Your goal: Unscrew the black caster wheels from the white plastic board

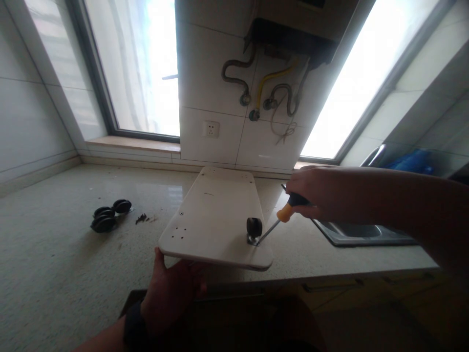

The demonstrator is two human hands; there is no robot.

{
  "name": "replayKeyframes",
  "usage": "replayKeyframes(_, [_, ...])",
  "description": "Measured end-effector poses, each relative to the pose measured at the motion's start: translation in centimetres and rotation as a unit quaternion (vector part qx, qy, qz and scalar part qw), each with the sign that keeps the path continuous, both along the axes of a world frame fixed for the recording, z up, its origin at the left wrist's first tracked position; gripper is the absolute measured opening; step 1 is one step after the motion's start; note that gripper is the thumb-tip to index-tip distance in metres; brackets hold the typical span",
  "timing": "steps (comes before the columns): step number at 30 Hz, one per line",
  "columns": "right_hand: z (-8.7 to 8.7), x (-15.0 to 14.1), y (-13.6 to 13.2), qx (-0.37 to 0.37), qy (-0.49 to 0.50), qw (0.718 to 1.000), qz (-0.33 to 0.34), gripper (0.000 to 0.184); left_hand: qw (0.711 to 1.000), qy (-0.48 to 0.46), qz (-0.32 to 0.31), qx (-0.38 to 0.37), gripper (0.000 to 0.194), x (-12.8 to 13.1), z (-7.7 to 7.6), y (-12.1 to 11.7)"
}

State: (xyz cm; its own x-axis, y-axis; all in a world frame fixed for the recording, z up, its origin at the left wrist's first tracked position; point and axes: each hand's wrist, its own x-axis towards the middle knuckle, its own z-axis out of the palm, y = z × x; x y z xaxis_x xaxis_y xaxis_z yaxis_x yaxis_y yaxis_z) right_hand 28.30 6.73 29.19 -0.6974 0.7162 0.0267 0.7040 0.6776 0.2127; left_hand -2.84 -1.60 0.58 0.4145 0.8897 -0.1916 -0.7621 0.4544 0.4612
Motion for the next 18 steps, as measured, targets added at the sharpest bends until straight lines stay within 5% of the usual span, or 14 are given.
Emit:
replayKeyframes(4, [-0.38, -0.16, -0.09, 0.036, -0.074, 0.996, 0.027, 0.013, 1.000, 0.006, 0.001, -0.011, 0.086, -0.02, 0.08, -0.03])
replayKeyframes(18, [-0.59, -0.68, -0.33, 0.054, -0.045, 0.992, 0.100, 0.021, 1.000, 0.026, -0.002, -0.004, 0.086, 0.03, 0.54, -0.09])
